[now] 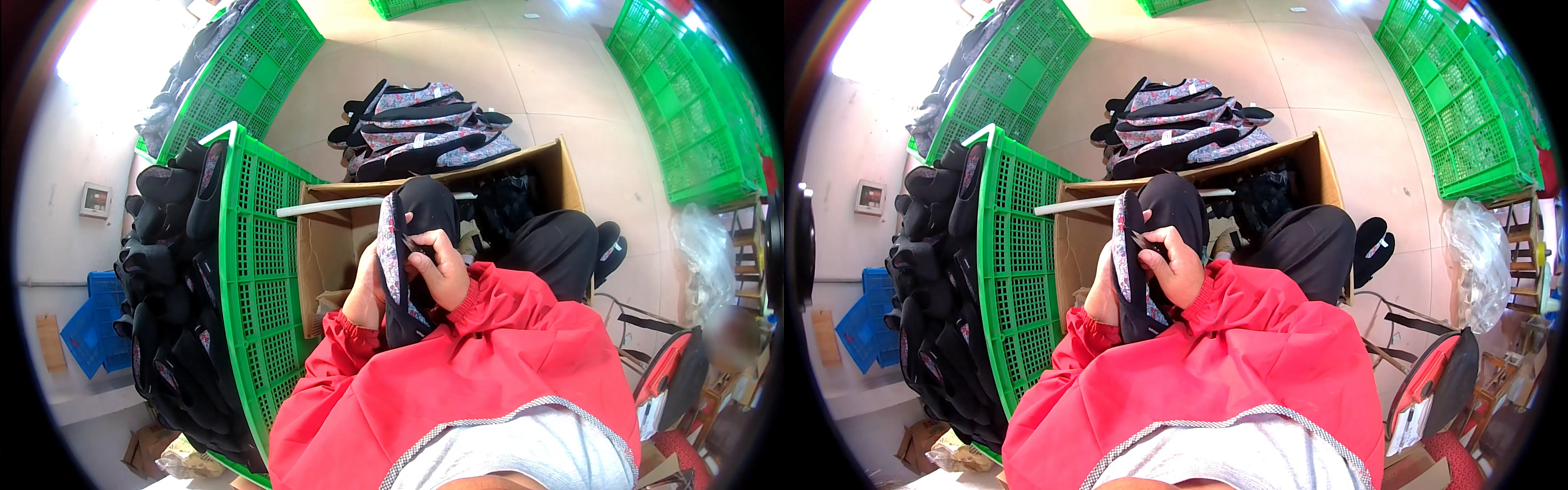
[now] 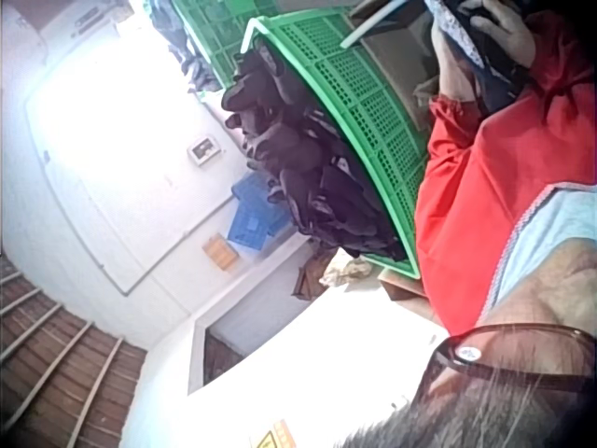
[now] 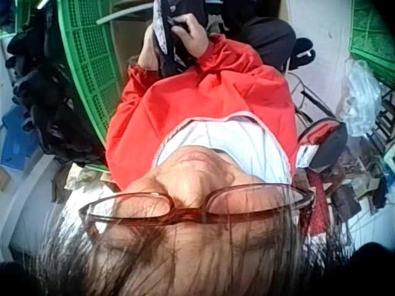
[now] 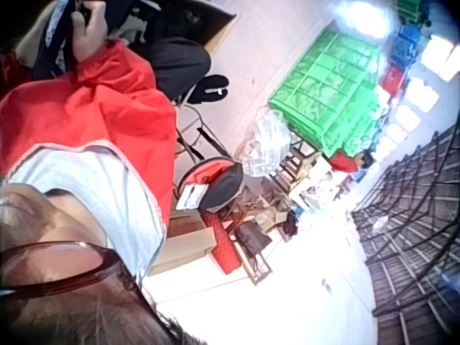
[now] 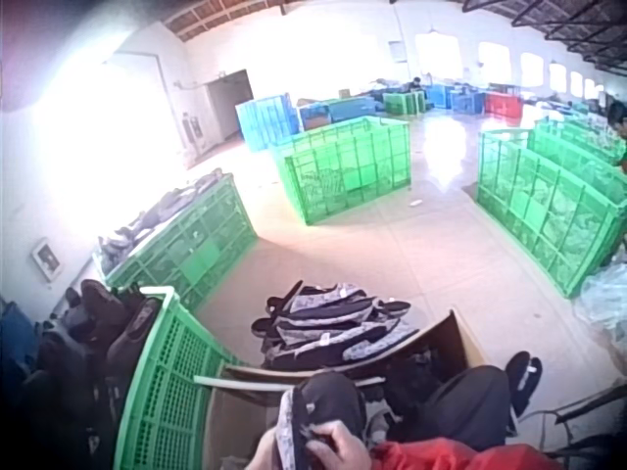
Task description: The person sits on the floor and sews the upper fabric onto the sole of a slipper using a needle and thread. They repeatedly pick up slippers from a cardboard box, stitch the parts together, and place the finished items into a green plastic crate.
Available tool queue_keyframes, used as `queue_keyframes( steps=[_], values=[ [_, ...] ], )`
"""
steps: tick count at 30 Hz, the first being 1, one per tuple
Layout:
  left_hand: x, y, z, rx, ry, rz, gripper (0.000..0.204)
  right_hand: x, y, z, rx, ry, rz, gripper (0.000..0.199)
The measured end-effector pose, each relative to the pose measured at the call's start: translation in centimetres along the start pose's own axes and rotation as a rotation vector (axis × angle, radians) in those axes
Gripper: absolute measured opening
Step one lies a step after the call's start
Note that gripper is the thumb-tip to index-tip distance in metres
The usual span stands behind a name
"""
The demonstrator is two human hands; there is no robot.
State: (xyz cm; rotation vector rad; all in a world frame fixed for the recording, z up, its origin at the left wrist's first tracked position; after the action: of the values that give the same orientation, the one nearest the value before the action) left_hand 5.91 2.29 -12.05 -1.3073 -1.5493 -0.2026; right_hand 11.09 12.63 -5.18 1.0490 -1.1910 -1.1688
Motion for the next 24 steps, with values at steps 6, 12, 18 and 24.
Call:
queue_keyframes(
  steps=[6, 12, 18, 24],
  values=[
    [-0.3, 0.1, 0.2, -0.01, 0.025, -0.006, 0.035, -0.2, 0.8, 0.1, -0.11, -0.046, -0.065, 0.023],
    [-0.2, 0.2, 0.3, -0.021, 0.059, -0.044, 0.037, -0.1, -0.9, 0.0, -0.038, -0.044, 0.053, 0.022],
    [-0.2, 0.2, 0.4, -0.016, 0.124, -0.08, 0.039, -0.2, 0.1, 0.1, -0.085, -0.052, 0.002, 0.02],
    [-0.7, 0.5, 0.7, -0.018, 0.095, -0.097, 0.04, 0.0, -0.8, -0.1, -0.031, -0.021, 0.141, 0.019]
  ],
)
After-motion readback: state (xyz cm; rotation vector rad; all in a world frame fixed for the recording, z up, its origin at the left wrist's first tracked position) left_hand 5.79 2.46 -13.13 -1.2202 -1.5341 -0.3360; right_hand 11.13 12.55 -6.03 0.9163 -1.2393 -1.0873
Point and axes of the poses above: each hand's wrist, its own z-axis towards the middle knuckle, its own x-axis out of the palm, y = z × x, the point moved 9 cm from there along z, towards the middle knuckle, and after that the axes turned 13 degrees about y, right-handed, at the moved point
